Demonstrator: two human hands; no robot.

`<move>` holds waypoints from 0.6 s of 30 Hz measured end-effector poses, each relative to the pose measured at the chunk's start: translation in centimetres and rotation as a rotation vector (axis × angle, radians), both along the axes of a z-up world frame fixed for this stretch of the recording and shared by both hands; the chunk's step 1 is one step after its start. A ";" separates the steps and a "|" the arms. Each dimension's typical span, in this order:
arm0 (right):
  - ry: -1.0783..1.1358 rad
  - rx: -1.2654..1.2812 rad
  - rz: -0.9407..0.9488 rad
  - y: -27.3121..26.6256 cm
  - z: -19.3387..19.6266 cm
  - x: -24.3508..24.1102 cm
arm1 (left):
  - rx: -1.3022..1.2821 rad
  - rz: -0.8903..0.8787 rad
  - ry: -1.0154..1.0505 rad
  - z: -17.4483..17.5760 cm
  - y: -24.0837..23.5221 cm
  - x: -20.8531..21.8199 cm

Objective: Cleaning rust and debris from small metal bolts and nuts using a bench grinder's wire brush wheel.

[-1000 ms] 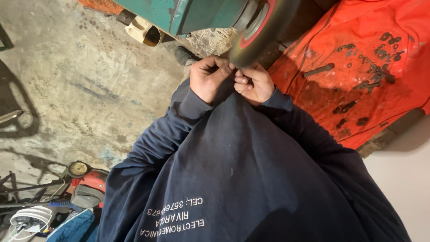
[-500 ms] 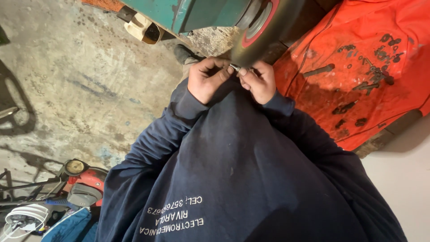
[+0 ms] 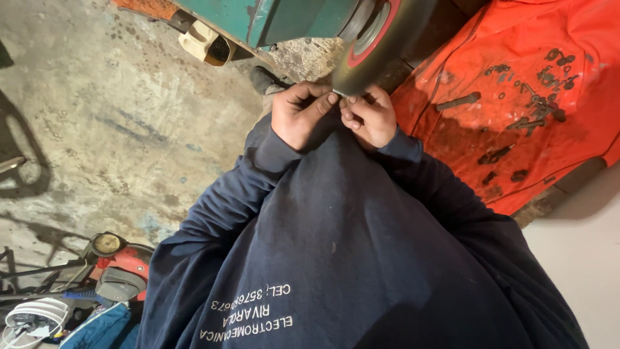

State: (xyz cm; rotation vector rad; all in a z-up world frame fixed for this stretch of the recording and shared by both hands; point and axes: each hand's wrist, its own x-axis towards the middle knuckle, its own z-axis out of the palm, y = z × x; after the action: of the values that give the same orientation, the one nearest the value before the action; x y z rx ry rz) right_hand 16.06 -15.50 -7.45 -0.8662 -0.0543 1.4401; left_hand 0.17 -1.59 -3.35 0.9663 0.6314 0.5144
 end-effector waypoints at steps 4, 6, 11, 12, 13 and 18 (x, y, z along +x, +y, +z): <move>0.079 -0.026 -0.006 0.8 1.0 0.0 | -0.011 0.016 0.024 0.7 0.1 0.3; 0.111 -0.032 -0.019 0.9 1.2 0.0 | 0.044 0.000 0.104 1.1 0.3 0.4; 0.198 -0.049 -0.020 0.6 1.0 0.0 | 0.050 0.013 0.090 0.7 0.3 0.6; 0.242 -0.028 -0.015 0.5 0.8 0.1 | 0.050 0.021 0.092 0.7 0.3 0.7; 0.242 -0.028 -0.015 0.6 0.9 0.1 | 0.050 0.020 0.093 0.8 0.3 0.7; 0.264 -0.142 0.004 0.6 1.1 0.2 | 0.051 0.037 0.136 1.2 0.5 0.9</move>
State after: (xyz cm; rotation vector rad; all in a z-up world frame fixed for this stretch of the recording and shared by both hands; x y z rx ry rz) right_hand 16.26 -14.88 -6.37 -0.7836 0.2472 1.5651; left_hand 1.04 -1.06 -2.13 1.0455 0.7629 0.5021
